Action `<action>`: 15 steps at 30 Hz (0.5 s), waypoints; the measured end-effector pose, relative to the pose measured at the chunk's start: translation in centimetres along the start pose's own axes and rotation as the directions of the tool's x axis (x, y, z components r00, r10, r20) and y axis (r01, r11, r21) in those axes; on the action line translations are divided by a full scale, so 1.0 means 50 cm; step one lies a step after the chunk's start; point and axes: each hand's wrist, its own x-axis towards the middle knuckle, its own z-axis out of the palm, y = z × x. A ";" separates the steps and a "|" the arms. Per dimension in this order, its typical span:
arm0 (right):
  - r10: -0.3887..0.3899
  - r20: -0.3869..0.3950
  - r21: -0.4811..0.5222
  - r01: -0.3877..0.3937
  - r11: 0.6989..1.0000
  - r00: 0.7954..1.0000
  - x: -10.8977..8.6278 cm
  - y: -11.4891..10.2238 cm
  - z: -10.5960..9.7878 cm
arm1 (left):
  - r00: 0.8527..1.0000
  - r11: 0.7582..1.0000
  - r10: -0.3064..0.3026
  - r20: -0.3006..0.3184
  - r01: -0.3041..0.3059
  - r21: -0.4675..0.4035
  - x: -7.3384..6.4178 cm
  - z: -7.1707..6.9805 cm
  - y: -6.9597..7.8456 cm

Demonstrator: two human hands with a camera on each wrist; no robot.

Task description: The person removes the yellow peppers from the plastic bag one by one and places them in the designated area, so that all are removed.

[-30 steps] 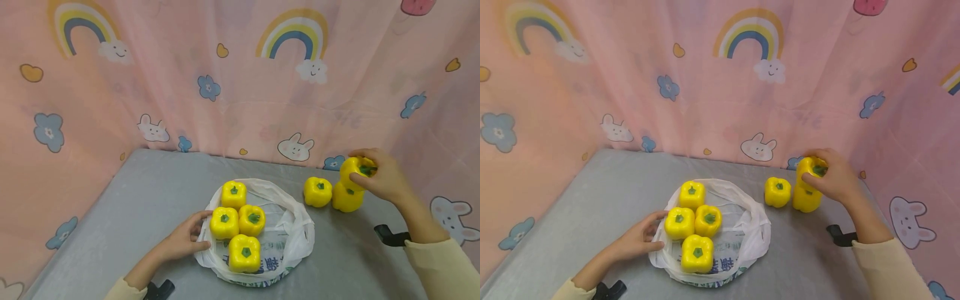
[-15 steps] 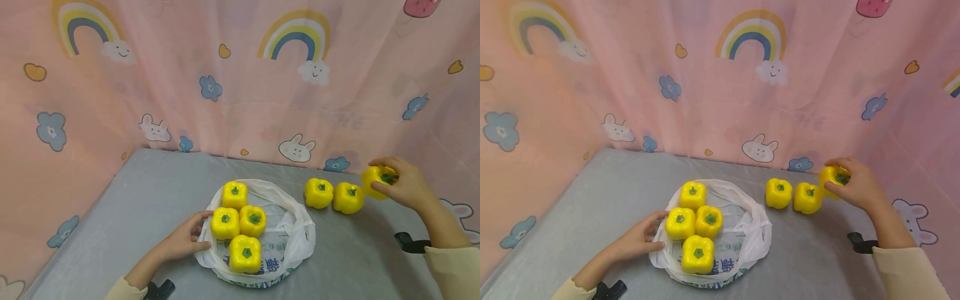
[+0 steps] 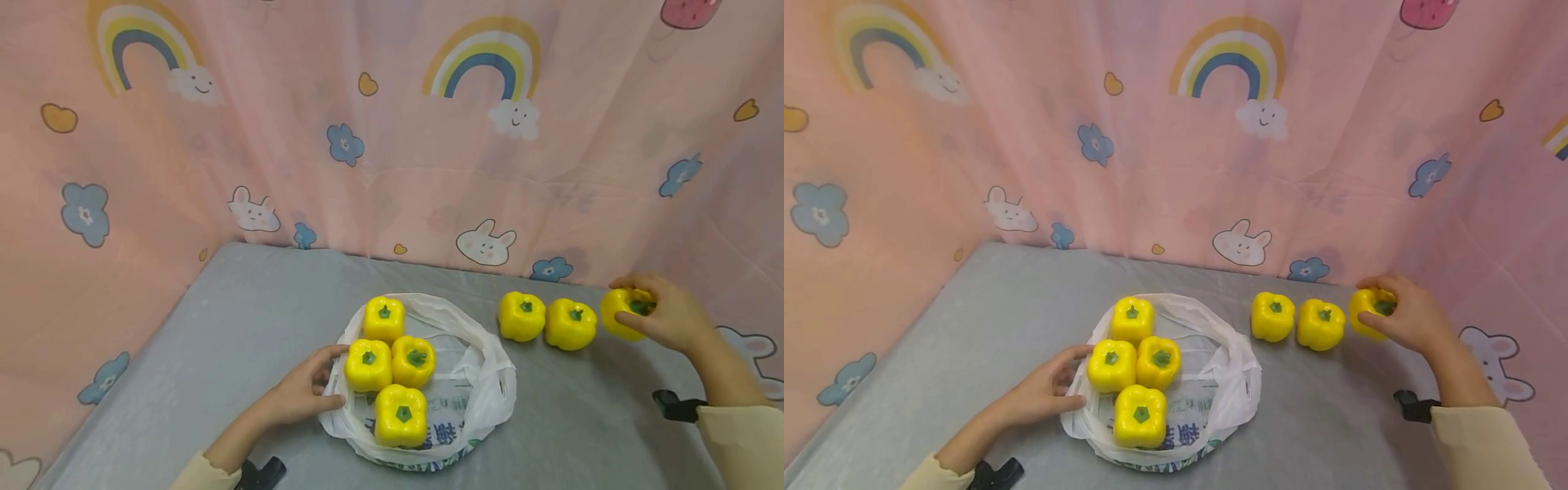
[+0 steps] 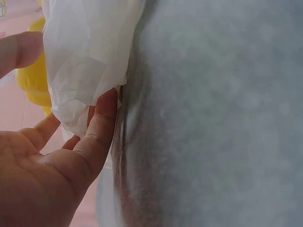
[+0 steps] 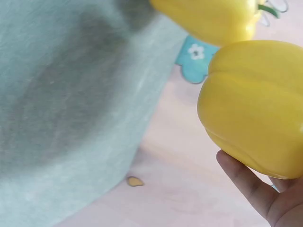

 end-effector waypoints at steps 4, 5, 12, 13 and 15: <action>0.021 0.032 0.026 -0.022 0.999 0.999 -0.001 0.023 0.018 | 1.000 1.000 0.001 0.003 -0.001 -0.012 -0.001 0.000 -0.001; 0.029 0.041 0.033 -0.030 0.999 0.999 -0.002 0.028 0.022 | 1.000 1.000 0.000 0.003 0.000 -0.014 -0.001 0.000 -0.001; 0.056 0.089 0.058 -0.061 0.996 0.994 -0.003 0.062 0.054 | 1.000 1.000 -0.006 -0.001 0.006 -0.007 -0.001 0.000 0.000; 0.053 0.089 0.067 -0.060 0.996 0.995 -0.002 0.066 0.058 | 1.000 1.000 -0.005 0.000 0.005 -0.006 -0.001 0.000 0.000; 0.052 0.093 0.085 -0.060 0.995 0.994 -0.001 0.072 0.066 | 1.000 1.000 -0.004 0.001 0.004 -0.001 -0.001 -0.001 0.000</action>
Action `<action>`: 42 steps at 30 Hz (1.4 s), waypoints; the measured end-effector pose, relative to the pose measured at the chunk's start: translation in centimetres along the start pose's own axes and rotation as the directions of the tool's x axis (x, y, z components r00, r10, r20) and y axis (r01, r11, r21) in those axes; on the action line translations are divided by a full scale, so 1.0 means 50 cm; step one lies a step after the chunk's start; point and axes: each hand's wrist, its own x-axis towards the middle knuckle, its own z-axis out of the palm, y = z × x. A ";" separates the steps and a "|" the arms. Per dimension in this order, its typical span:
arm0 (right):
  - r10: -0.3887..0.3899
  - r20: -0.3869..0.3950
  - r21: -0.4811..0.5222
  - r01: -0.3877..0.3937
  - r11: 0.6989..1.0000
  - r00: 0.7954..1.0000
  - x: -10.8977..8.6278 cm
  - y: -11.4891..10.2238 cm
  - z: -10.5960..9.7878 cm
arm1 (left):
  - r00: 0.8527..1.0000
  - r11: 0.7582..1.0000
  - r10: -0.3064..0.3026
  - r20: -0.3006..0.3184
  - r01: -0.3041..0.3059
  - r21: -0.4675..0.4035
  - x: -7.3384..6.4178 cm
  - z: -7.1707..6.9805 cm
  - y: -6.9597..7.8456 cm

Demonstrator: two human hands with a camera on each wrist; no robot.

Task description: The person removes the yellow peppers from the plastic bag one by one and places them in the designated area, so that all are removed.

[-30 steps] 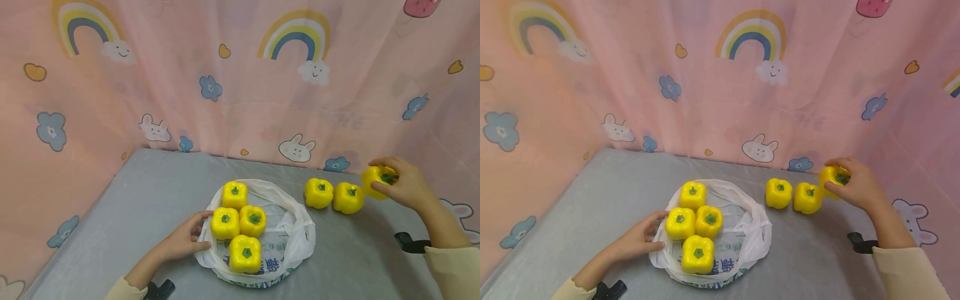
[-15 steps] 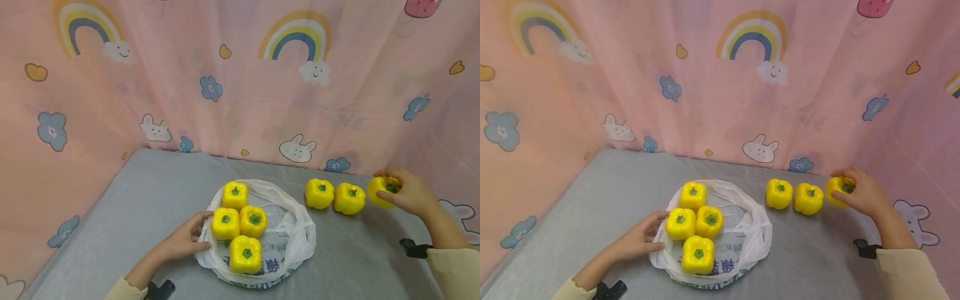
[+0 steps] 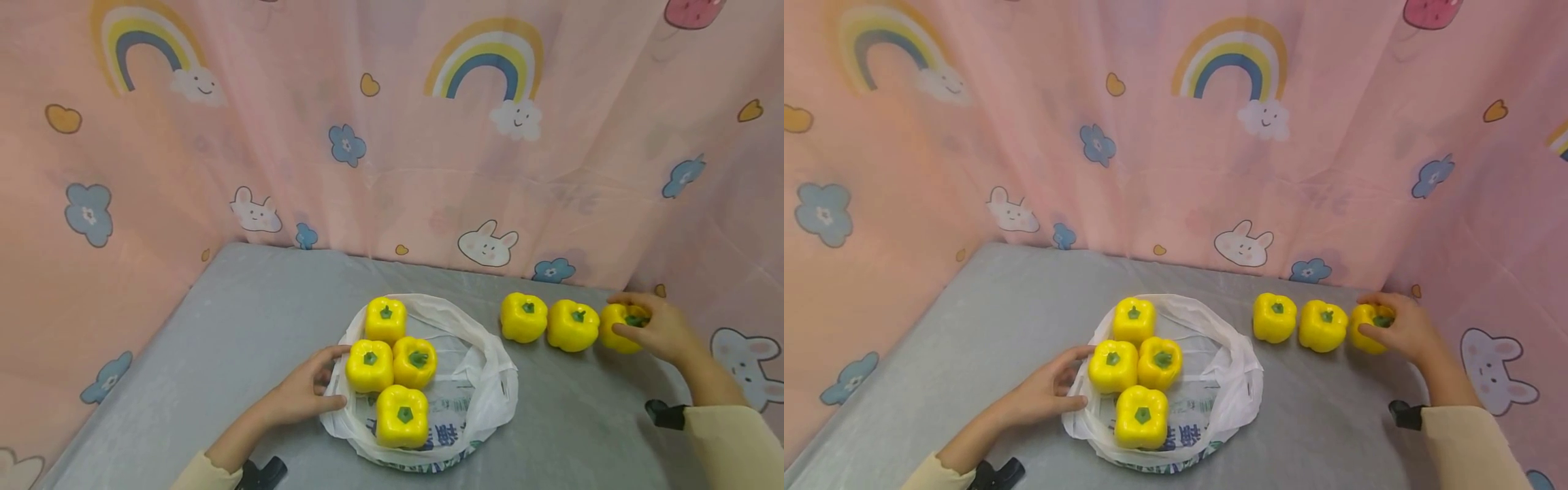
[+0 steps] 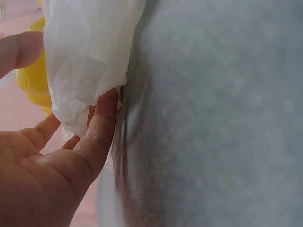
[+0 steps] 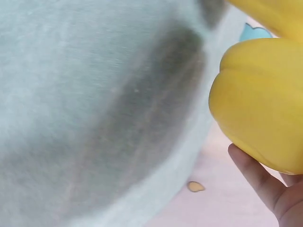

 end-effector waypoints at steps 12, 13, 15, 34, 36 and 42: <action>-0.072 -0.047 0.018 0.073 0.997 0.996 0.004 0.023 0.029 | 1.000 1.000 0.010 0.006 -0.010 -0.005 0.003 0.002 -0.001; -0.067 -0.042 0.013 0.068 0.998 0.997 0.005 0.023 0.029 | 1.000 1.000 0.010 0.006 -0.010 -0.007 0.003 0.002 -0.001; -0.061 -0.033 0.008 0.061 0.998 0.998 0.006 0.023 0.031 | 1.000 1.000 0.010 0.005 -0.010 -0.008 0.002 0.002 0.000; -0.053 -0.002 0.074 0.053 0.996 0.999 0.001 0.016 0.040 | 1.000 1.000 -0.005 0.006 0.005 -0.015 0.000 0.001 0.004; -0.051 -0.001 0.079 0.051 0.996 0.999 0.001 0.018 0.041 | 1.000 1.000 -0.007 0.007 0.007 -0.020 0.001 0.001 0.004; -0.041 0.016 0.069 0.040 0.997 0.999 0.001 0.015 0.037 | 1.000 1.000 -0.010 0.000 0.010 -0.016 0.001 0.002 0.002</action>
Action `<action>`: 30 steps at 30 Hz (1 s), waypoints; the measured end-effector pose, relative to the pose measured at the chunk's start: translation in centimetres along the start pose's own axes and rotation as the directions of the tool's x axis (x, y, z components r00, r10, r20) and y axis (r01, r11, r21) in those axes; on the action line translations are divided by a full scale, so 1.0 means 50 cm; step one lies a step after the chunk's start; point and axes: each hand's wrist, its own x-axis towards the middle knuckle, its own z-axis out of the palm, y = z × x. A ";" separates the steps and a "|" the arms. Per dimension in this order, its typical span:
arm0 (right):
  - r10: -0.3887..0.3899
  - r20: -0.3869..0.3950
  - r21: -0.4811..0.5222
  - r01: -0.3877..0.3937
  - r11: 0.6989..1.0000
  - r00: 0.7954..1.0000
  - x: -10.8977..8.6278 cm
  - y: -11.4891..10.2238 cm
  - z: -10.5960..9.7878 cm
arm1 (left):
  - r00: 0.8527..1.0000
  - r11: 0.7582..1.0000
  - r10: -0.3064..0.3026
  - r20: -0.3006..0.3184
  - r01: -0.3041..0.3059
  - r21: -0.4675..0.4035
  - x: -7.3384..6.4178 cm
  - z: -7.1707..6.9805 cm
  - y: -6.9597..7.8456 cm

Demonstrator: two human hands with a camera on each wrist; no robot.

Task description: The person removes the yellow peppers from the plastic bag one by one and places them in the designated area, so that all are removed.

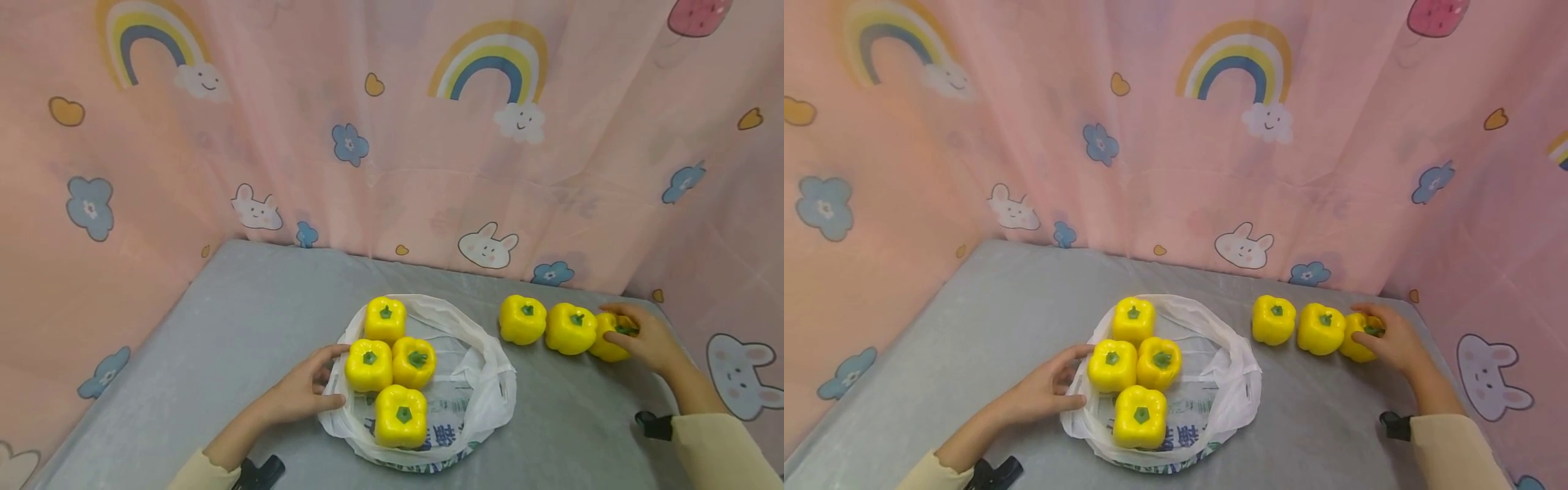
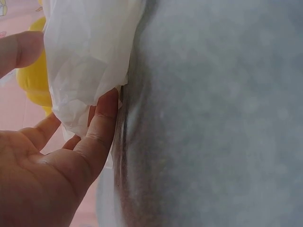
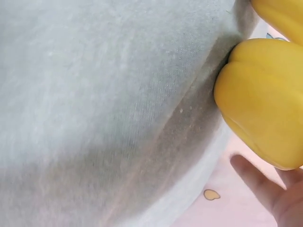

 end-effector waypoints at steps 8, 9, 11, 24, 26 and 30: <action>0.015 -0.019 -0.083 -0.017 0.996 1.000 -0.019 -0.032 -0.015 | 1.000 1.000 0.000 0.004 0.000 0.008 0.000 0.000 0.001; 0.015 -0.028 -0.091 -0.017 0.996 0.999 -0.022 -0.038 -0.016 | 1.000 1.000 0.000 0.003 0.000 0.009 0.000 -0.001 0.001; 0.002 -0.057 -0.100 -0.007 0.995 0.998 -0.028 -0.052 -0.020 | 1.000 1.000 0.004 0.005 -0.004 0.009 0.000 -0.001 0.001; -0.085 -0.175 -0.173 0.055 0.983 0.981 -0.054 -0.176 -0.035 | 1.000 1.000 0.004 -0.003 -0.004 0.008 -0.002 0.001 0.000; -0.094 -0.186 -0.172 0.062 0.983 0.978 -0.056 -0.197 -0.033 | 1.000 1.000 0.003 -0.002 -0.003 0.006 -0.002 0.001 0.000; -0.141 -0.210 -0.155 0.109 0.982 0.968 -0.058 -0.241 -0.024 | 1.000 1.000 0.006 -0.002 -0.006 0.002 -0.003 0.002 0.000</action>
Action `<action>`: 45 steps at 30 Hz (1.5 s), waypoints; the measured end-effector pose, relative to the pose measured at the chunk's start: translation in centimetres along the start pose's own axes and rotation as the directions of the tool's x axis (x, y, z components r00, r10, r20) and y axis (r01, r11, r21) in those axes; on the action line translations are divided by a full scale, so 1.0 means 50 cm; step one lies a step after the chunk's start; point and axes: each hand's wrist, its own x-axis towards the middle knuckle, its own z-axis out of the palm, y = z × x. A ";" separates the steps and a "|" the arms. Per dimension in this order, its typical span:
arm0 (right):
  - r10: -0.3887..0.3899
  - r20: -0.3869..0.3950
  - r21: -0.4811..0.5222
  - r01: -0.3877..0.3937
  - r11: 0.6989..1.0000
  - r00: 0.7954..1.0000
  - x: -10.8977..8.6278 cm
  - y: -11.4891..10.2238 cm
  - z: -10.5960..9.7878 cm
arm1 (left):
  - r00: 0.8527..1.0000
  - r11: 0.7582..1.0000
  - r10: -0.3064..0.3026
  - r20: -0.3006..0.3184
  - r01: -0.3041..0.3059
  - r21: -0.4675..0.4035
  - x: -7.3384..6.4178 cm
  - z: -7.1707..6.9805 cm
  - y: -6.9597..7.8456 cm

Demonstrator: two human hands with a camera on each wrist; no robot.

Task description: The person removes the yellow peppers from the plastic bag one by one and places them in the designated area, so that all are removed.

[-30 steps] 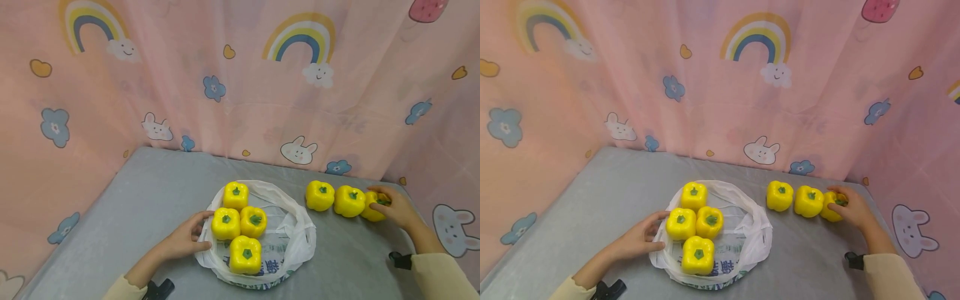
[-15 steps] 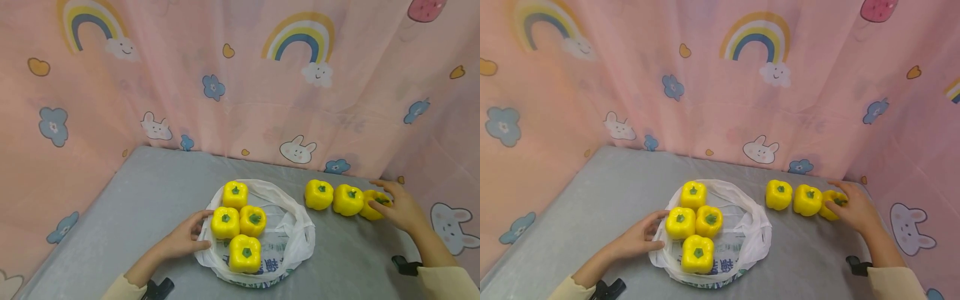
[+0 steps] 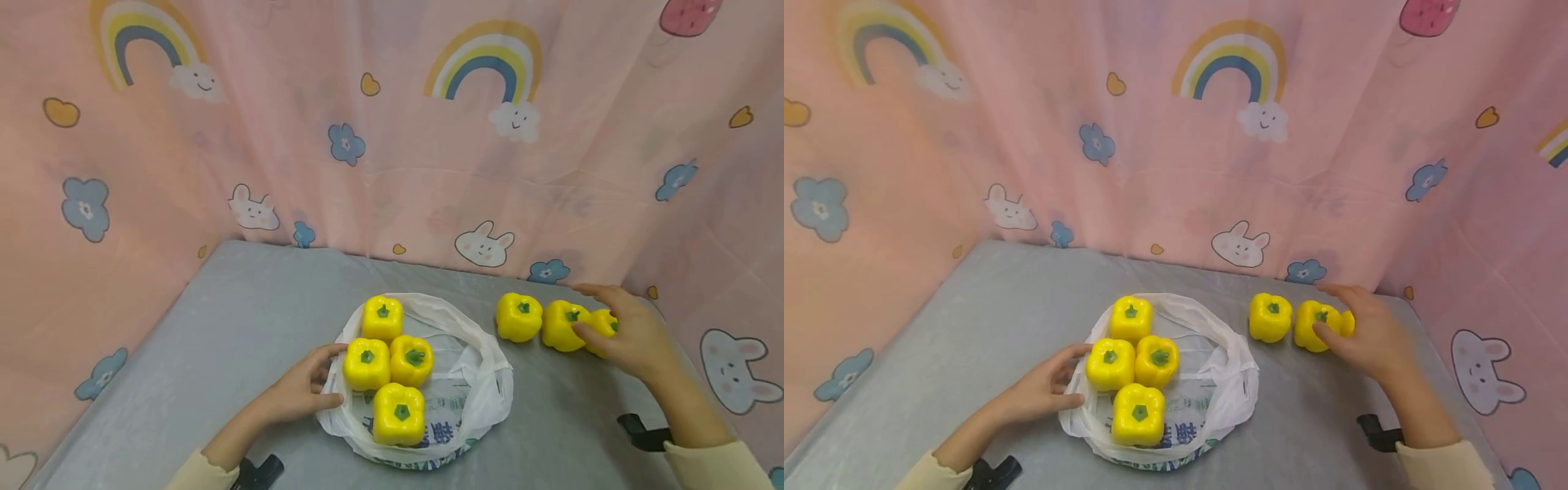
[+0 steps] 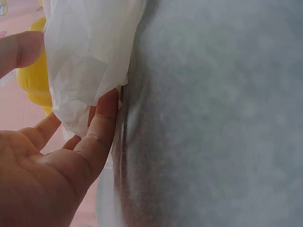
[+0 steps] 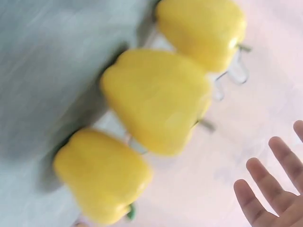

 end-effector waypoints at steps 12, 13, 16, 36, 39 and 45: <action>-0.073 0.050 0.207 0.061 0.976 0.996 0.015 -0.112 0.039 | 1.000 1.000 0.003 -0.003 -0.003 -0.020 -0.001 0.001 -0.002; -0.083 0.045 0.212 0.072 0.975 0.996 0.015 -0.120 0.045 | 1.000 1.000 0.004 -0.004 -0.004 -0.019 -0.001 0.001 -0.001; -0.112 0.028 0.230 0.102 0.968 0.993 0.016 -0.145 0.063 | 1.000 1.000 0.002 -0.005 -0.002 -0.019 -0.001 0.001 -0.001; -0.197 0.092 0.511 0.124 0.851 0.976 0.023 -0.267 0.175 | 1.000 1.000 -0.001 -0.005 0.000 -0.016 -0.001 0.000 -0.003; -0.183 0.149 0.552 0.072 0.831 0.972 0.024 -0.287 0.190 | 1.000 1.000 0.001 -0.004 -0.001 -0.018 -0.001 0.000 -0.004; -0.137 0.268 0.546 -0.033 0.837 0.953 0.024 -0.323 0.221 | 1.000 1.000 0.002 -0.001 -0.002 -0.020 -0.001 0.000 -0.006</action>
